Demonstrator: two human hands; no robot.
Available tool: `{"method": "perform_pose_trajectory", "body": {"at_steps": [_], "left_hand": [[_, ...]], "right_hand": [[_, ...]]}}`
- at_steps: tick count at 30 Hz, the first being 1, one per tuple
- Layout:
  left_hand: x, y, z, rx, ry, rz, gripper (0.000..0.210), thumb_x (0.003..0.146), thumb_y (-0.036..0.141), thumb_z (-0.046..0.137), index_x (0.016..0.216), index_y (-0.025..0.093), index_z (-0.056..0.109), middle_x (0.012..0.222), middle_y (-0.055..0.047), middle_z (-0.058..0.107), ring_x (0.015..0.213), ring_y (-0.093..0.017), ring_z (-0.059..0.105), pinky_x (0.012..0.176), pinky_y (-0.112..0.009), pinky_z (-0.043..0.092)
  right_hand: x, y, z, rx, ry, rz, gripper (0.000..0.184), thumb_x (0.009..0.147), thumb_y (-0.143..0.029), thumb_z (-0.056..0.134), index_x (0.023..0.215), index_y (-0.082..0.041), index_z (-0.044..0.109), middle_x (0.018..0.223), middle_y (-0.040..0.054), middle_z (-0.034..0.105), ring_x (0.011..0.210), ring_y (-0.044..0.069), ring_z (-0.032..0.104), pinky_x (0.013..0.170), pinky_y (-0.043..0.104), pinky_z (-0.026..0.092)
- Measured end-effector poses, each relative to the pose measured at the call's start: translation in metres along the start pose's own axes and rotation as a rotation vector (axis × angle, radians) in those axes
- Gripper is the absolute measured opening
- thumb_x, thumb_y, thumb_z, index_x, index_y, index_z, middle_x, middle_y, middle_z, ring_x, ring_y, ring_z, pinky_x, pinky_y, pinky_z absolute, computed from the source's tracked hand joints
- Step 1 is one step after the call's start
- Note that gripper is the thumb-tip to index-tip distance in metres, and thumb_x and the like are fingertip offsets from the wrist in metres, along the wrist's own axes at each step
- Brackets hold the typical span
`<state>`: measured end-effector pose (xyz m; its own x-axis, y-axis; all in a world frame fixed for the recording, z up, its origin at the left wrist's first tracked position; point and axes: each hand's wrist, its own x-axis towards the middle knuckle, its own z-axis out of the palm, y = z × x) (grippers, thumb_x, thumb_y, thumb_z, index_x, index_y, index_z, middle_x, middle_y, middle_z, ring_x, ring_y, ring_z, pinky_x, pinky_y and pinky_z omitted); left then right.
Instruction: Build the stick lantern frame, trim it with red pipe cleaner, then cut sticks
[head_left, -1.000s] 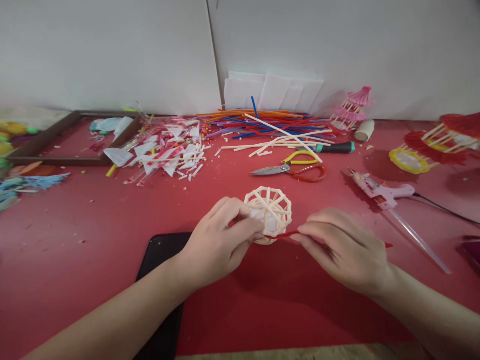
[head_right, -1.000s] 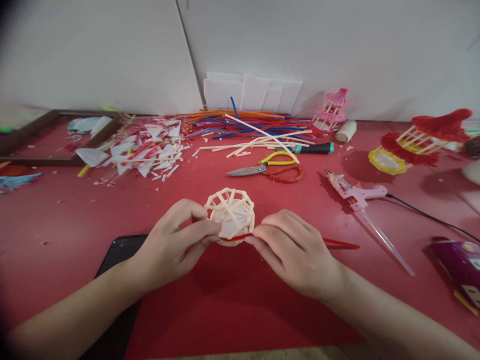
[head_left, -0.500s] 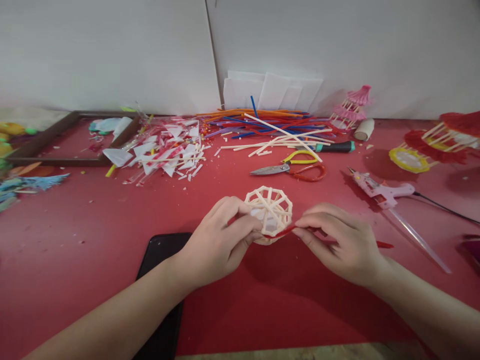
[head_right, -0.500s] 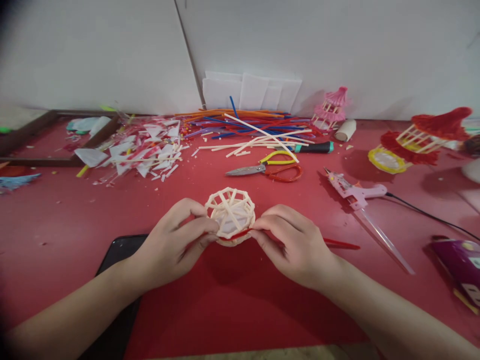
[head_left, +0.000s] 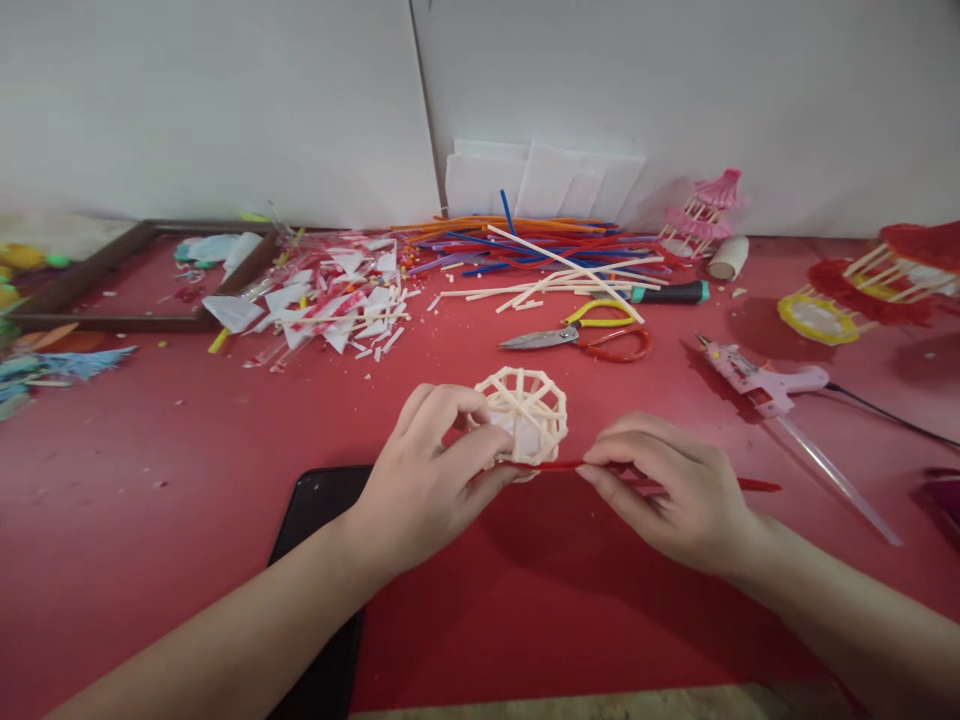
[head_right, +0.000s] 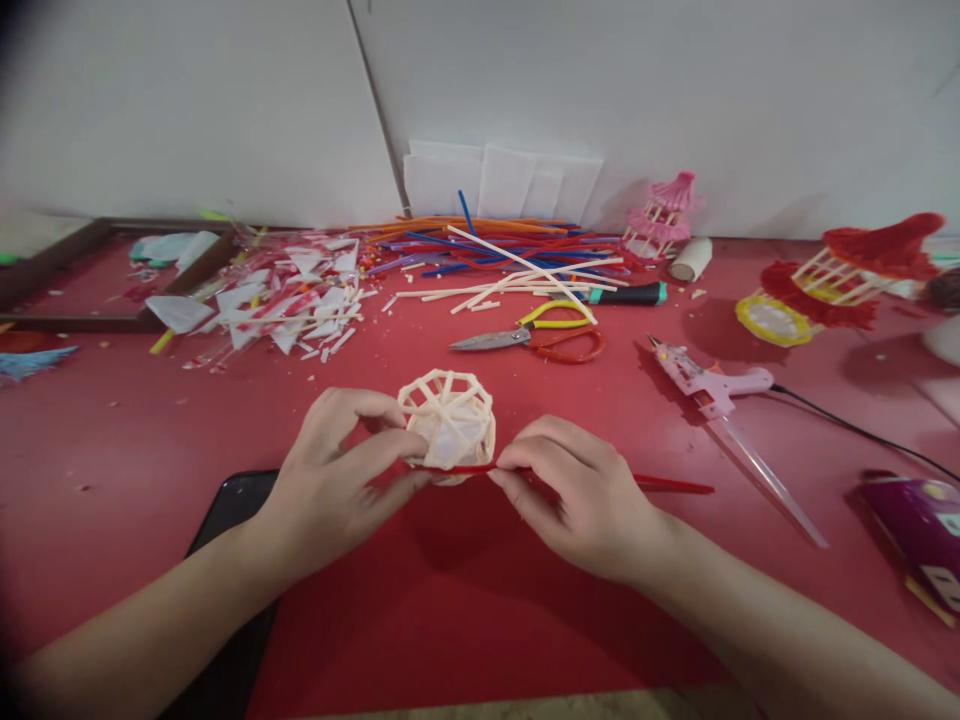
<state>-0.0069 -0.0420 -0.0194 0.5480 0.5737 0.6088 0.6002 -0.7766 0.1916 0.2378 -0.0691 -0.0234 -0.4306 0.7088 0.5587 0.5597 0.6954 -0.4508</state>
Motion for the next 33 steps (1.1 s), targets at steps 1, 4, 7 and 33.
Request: {"method": "perform_pose_trajectory", "body": {"at_steps": [1, 4, 7, 33], "left_hand": [[0.0001, -0.0006, 0.0001, -0.011, -0.004, 0.000, 0.009, 0.088, 0.025, 0.067, 0.085, 0.017, 0.063, 0.094, -0.007, 0.058, 0.084, -0.019, 0.054, 0.078, -0.033, 0.045], [-0.0002, -0.0027, 0.0010, -0.051, -0.019, 0.011, 0.011, 0.088, 0.024, 0.067, 0.093, 0.017, 0.060, 0.096, -0.008, 0.064, 0.089, -0.020, 0.058, 0.082, -0.034, 0.047], [-0.0001, -0.0020, 0.0012, -0.058, 0.016, 0.039, 0.016, 0.087, 0.024, 0.069, 0.098, 0.018, 0.059, 0.097, -0.007, 0.067, 0.090, -0.020, 0.060, 0.084, -0.034, 0.048], [0.0055, 0.0039, -0.0031, -0.033, -0.009, 0.122, 0.009, 0.086, 0.016, 0.067, 0.094, 0.020, 0.065, 0.091, -0.004, 0.068, 0.086, -0.018, 0.056, 0.083, -0.032, 0.052]], "right_hand": [[0.0001, -0.0001, 0.0003, 0.002, 0.005, 0.000, 0.003, 0.088, -0.013, 0.062, 0.090, -0.015, 0.062, 0.082, 0.0027, 0.064, 0.073, 0.009, 0.060, 0.068, 0.019, 0.050], [0.0004, -0.0005, 0.0005, 0.011, 0.016, -0.003, 0.004, 0.088, -0.013, 0.062, 0.091, -0.016, 0.062, 0.082, 0.0024, 0.064, 0.073, 0.009, 0.060, 0.068, 0.018, 0.050], [0.0009, -0.0013, 0.0003, 0.018, 0.015, -0.005, 0.005, 0.089, -0.013, 0.062, 0.092, -0.016, 0.062, 0.083, 0.0025, 0.064, 0.075, 0.009, 0.060, 0.069, 0.018, 0.051], [0.0005, -0.0061, 0.0070, 0.023, 0.062, 0.117, 0.003, 0.089, -0.016, 0.062, 0.090, -0.019, 0.063, 0.081, 0.0021, 0.065, 0.069, 0.011, 0.060, 0.056, 0.021, 0.048]]}}
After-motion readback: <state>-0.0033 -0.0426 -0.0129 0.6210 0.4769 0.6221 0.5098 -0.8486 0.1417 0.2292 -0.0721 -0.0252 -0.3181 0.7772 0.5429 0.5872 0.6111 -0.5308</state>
